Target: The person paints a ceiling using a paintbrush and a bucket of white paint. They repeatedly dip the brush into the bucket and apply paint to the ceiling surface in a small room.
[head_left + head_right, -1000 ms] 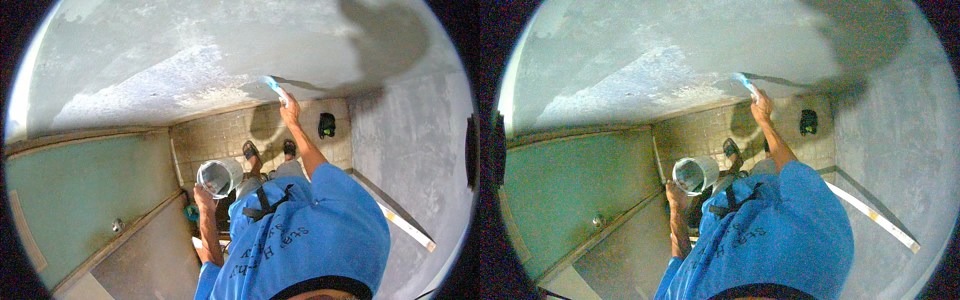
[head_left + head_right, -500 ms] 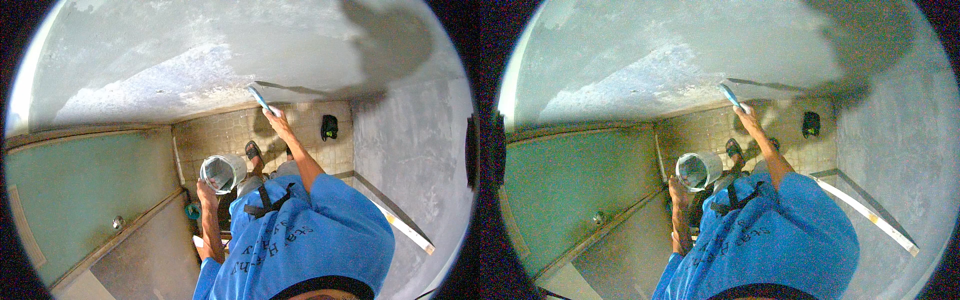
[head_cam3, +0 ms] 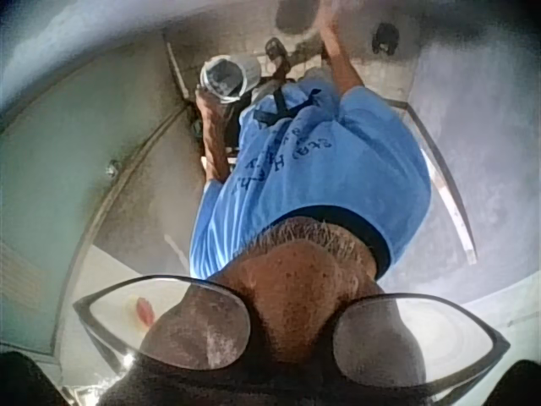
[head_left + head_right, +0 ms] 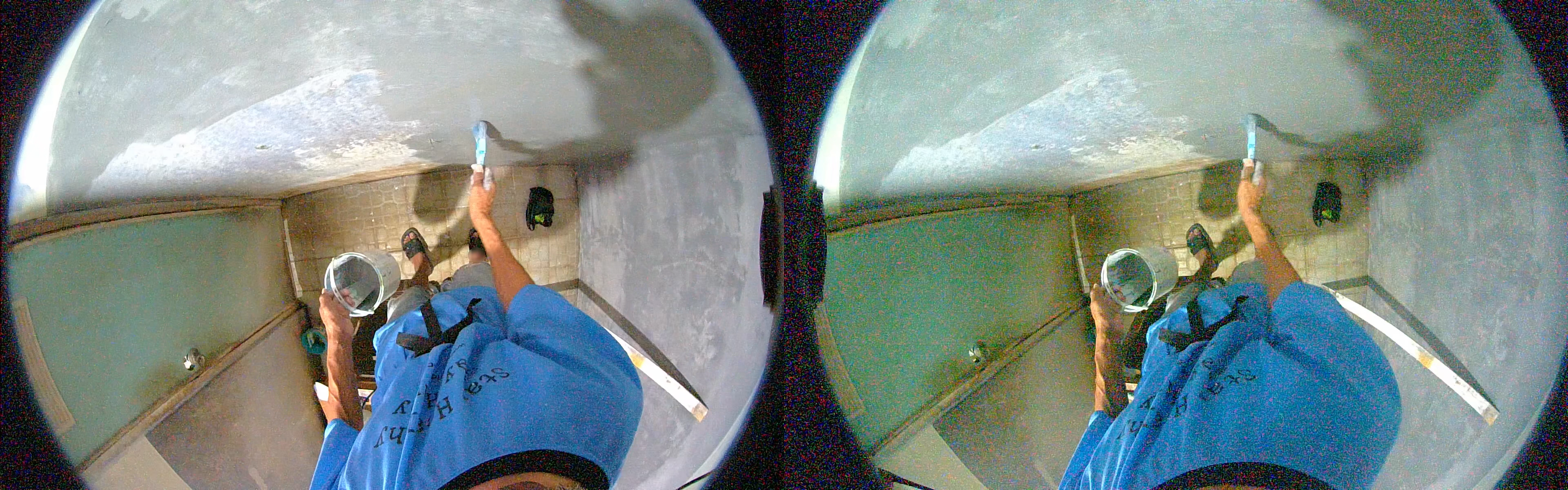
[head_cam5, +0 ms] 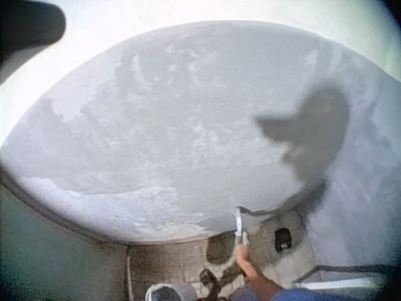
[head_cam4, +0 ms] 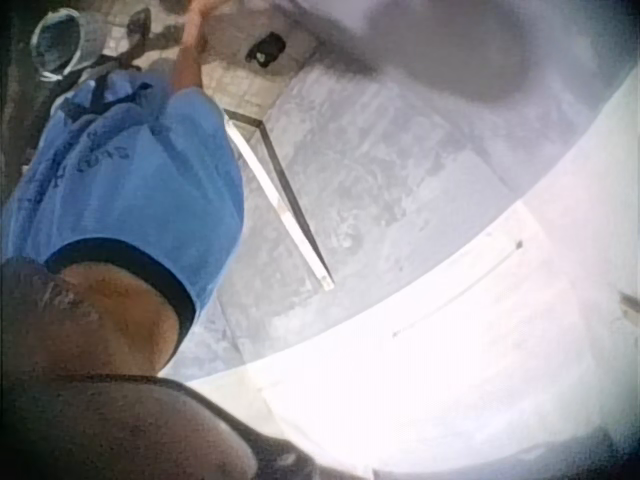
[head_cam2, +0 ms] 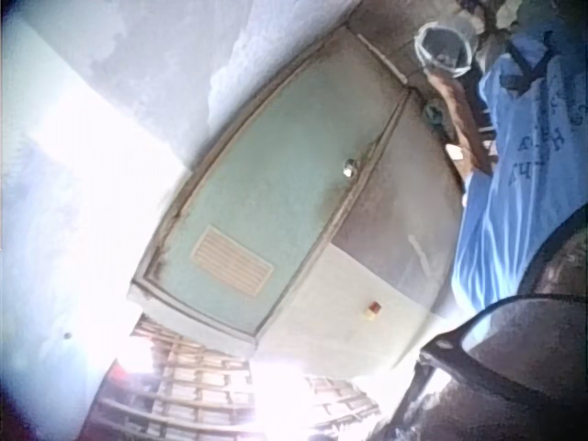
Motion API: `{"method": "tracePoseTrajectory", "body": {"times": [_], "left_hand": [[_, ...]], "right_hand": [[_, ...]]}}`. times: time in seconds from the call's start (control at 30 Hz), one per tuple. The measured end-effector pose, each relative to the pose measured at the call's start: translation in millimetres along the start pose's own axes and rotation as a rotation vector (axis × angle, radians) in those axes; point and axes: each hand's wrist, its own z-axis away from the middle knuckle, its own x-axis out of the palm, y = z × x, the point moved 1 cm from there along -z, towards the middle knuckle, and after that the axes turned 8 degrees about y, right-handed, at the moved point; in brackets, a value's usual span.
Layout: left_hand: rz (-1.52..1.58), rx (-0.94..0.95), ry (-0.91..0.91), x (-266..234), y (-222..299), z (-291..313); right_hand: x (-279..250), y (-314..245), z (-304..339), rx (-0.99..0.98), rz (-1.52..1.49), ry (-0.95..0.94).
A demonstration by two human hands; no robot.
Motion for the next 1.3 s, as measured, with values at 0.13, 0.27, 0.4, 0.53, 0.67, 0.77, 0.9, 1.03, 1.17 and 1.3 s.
{"method": "tracePoseTrajectory", "body": {"times": [0.13, 0.27, 0.4, 0.53, 0.67, 0.77, 0.9, 1.03, 1.17, 1.3], "left_hand": [[0.033, 0.007, 0.063, -5, -11, 0], [0.016, 0.01, 0.037, -2, -5, 4], [0.051, -0.014, -0.006, -14, -9, -2], [0.049, 0.015, 0.02, -9, -8, 1], [0.048, -0.011, 0.02, -6, -8, 1], [0.041, -0.02, 0.027, -11, -12, -3], [0.024, -0.021, 0.019, -8, -9, -4], [0.035, 0.001, 0.071, -6, -11, 1], [0.057, -0.042, 0.033, -12, -13, -9], [0.034, -0.006, 0.094, 0, -4, 6]], "right_hand": [[53, -76, 67, 0.321, -0.275, -0.277], [112, -103, 101, 0.438, -0.427, -0.448], [114, -98, 119, 0.36, -0.165, -0.663], [92, -72, 89, -0.011, 0.152, -0.648], [50, -58, 32, -0.315, 0.158, -0.262], [1, -92, 3, -0.064, 0.17, -0.456], [5, -51, 19, -0.004, -0.154, -0.117], [41, -121, 90, 0.451, -0.407, -0.292], [122, -143, 113, 0.506, -0.608, -0.365], [132, -147, 130, 0.457, -0.384, -0.531]]}}
